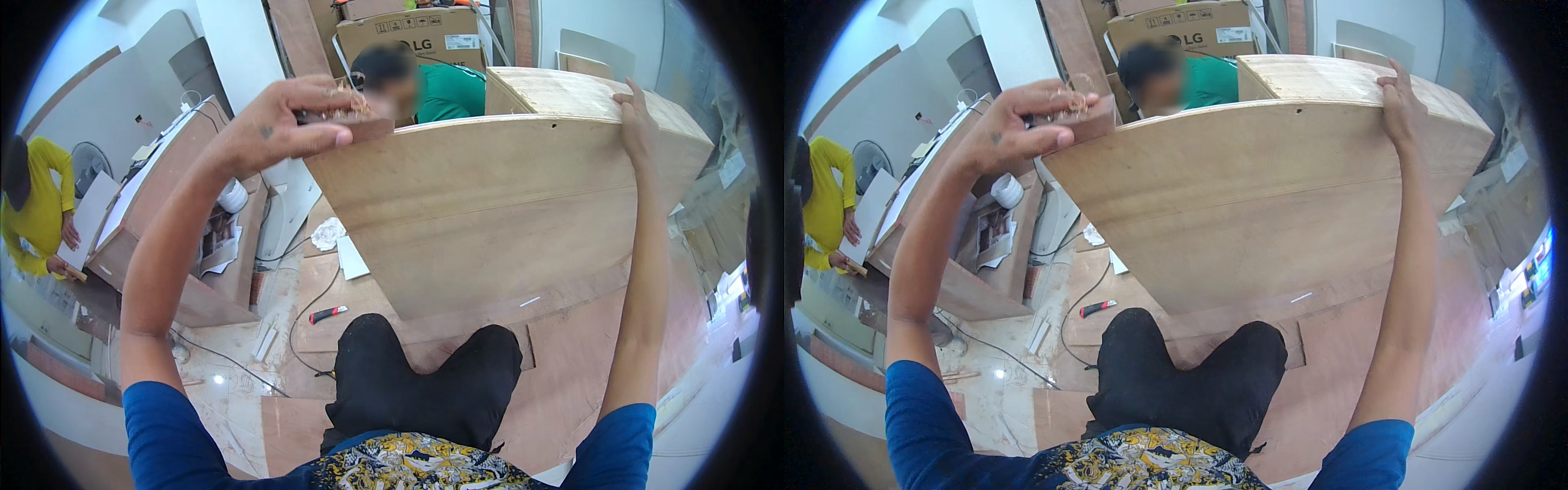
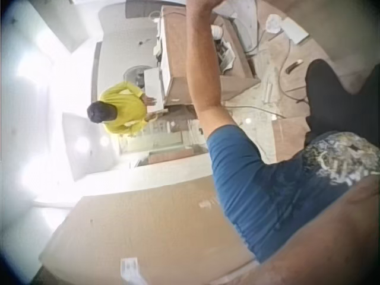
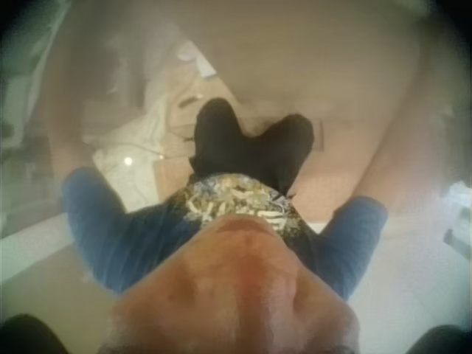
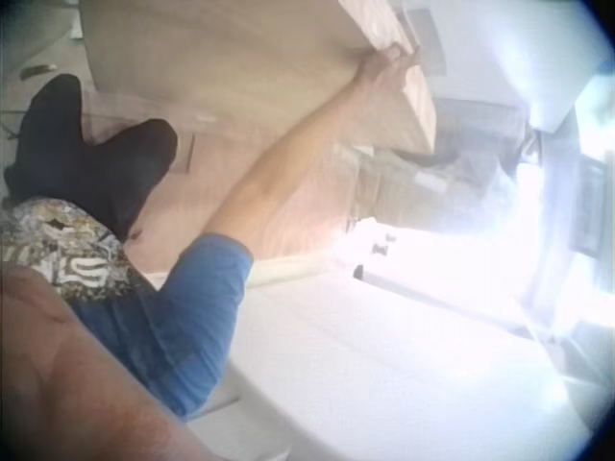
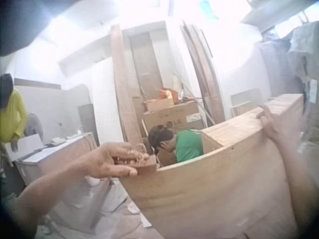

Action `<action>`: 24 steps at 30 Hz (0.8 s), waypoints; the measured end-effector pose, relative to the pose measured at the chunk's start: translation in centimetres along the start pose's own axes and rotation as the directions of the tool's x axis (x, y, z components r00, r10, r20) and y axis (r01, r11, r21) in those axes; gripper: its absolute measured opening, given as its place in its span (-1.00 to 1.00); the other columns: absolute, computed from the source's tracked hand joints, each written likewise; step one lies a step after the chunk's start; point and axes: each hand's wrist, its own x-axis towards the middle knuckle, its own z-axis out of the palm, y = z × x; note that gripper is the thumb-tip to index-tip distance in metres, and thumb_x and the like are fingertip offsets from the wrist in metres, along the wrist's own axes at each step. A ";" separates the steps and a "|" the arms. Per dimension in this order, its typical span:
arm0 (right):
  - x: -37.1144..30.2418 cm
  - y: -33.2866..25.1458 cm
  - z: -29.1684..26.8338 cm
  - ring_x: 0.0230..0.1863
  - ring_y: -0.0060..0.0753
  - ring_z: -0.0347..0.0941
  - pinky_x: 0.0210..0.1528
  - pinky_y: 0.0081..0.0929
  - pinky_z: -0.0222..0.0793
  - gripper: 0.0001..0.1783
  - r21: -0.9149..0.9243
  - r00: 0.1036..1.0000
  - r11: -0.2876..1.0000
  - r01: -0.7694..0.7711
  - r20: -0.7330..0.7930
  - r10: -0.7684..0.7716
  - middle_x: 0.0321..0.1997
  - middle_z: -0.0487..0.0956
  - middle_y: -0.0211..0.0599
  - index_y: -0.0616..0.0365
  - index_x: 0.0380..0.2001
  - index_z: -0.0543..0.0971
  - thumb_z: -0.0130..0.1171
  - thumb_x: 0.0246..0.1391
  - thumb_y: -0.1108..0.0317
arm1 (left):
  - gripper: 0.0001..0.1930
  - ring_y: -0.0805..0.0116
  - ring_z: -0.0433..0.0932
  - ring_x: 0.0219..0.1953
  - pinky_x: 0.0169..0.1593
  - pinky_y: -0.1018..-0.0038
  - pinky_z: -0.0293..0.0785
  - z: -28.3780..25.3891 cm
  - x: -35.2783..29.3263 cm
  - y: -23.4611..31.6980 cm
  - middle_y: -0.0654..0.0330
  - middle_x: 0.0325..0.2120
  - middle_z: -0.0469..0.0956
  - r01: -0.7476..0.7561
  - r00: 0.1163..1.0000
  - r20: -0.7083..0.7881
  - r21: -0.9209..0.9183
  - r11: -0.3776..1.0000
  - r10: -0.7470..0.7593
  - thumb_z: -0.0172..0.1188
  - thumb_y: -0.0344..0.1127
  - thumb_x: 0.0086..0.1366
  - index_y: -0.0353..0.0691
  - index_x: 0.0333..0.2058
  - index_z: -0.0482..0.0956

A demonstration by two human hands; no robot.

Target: The person kneels on the floor and handles a large wooden panel, aligning it with another piece. They use a tape measure to measure the panel and a small tool to adjust or mark it. Another person in a green shirt works nearby on similar wooden components.

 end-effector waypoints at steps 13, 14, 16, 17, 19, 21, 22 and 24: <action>-0.9 -1.8 0.0 0.22 0.11 0.52 0.36 -0.08 0.23 -0.38 0.120 0.994 0.992 -0.030 -0.104 0.042 0.08 0.71 -0.28 -0.19 0.36 0.39 -0.14 0.23 0.06 | -0.40 0.35 0.47 -0.11 0.00 0.42 0.37 4.1 5.2 2.3 0.16 -0.22 0.54 0.029 1.000 0.009 -0.072 0.997 -0.028 0.42 -0.06 0.20 -0.27 0.15 0.65; -1.0 -2.1 -0.2 0.21 0.13 0.52 0.36 -0.07 0.22 -0.38 0.122 0.993 0.992 -0.042 -0.106 0.055 0.08 0.71 -0.28 -0.19 0.36 0.39 -0.14 0.23 0.06 | -0.41 0.36 0.46 -0.13 -0.02 0.42 0.36 4.5 5.7 2.3 0.17 -0.24 0.53 0.003 1.000 -0.003 -0.078 0.997 -0.004 0.42 -0.06 0.20 -0.28 0.14 0.65; -1.1 -1.5 0.1 0.22 0.23 0.50 0.36 -0.06 0.23 -0.36 0.152 0.990 0.988 -0.038 -0.129 0.058 0.09 0.70 -0.21 -0.22 0.39 0.36 -0.15 0.26 0.01 | -0.44 0.41 0.40 -0.22 -0.13 0.45 0.31 5.2 7.4 3.0 0.22 -0.34 0.46 -0.005 1.000 0.025 -0.011 1.000 0.005 0.41 -0.11 0.23 -0.31 0.14 0.64; -1.2 -2.0 0.3 0.22 0.24 0.50 0.36 -0.05 0.23 -0.36 0.183 0.988 0.982 -0.045 -0.136 0.071 0.11 0.69 -0.19 -0.24 0.41 0.35 -0.16 0.29 -0.04 | -0.45 0.41 0.39 -0.24 -0.14 0.45 0.29 5.6 8.3 3.0 0.23 -0.36 0.43 -0.044 0.999 0.015 -0.016 0.999 0.045 0.40 -0.12 0.25 -0.32 0.14 0.64; -1.6 -2.2 0.4 0.18 0.18 0.53 0.32 -0.08 0.28 -0.36 0.206 0.983 0.978 -0.044 -0.168 0.079 0.09 0.69 -0.17 -0.24 0.43 0.32 -0.19 0.34 -0.09 | -0.47 0.43 0.38 -0.25 -0.15 0.48 0.28 6.4 9.8 3.4 0.24 -0.38 0.40 -0.101 0.995 0.015 0.019 0.995 0.101 0.39 -0.15 0.27 -0.32 0.15 0.63; -1.4 -2.2 0.9 0.13 0.04 0.60 0.25 -0.16 0.37 -0.35 0.199 0.974 0.980 -0.015 -0.218 0.059 0.04 0.71 -0.17 -0.23 0.46 0.28 -0.24 0.38 -0.12 | -0.48 0.43 0.38 -0.25 -0.15 0.48 0.29 7.4 11.4 4.4 0.24 -0.38 0.41 -0.091 0.996 -0.007 0.005 0.996 0.091 0.39 -0.15 0.27 -0.31 0.14 0.63; -1.3 -2.2 1.0 0.13 0.02 0.60 0.24 -0.16 0.38 -0.33 0.213 0.970 0.977 -0.016 -0.233 0.067 0.05 0.70 -0.16 -0.24 0.47 0.27 -0.26 0.39 -0.17 | -0.48 0.43 0.38 -0.25 -0.15 0.48 0.30 7.8 11.9 4.7 0.25 -0.38 0.41 -0.091 0.996 -0.023 -0.008 0.996 0.091 0.39 -0.14 0.27 -0.30 0.14 0.64; -1.2 -2.3 1.6 0.13 -0.03 0.61 0.24 -0.17 0.39 -0.30 0.243 0.963 0.970 -0.018 -0.258 0.082 0.09 0.69 -0.13 -0.25 0.47 0.27 -0.28 0.42 -0.28 | -0.50 0.42 0.39 -0.25 -0.14 0.47 0.33 8.5 12.1 4.4 0.26 -0.38 0.41 -0.113 0.994 -0.014 -0.053 0.992 0.112 0.37 -0.13 0.30 -0.28 0.13 0.65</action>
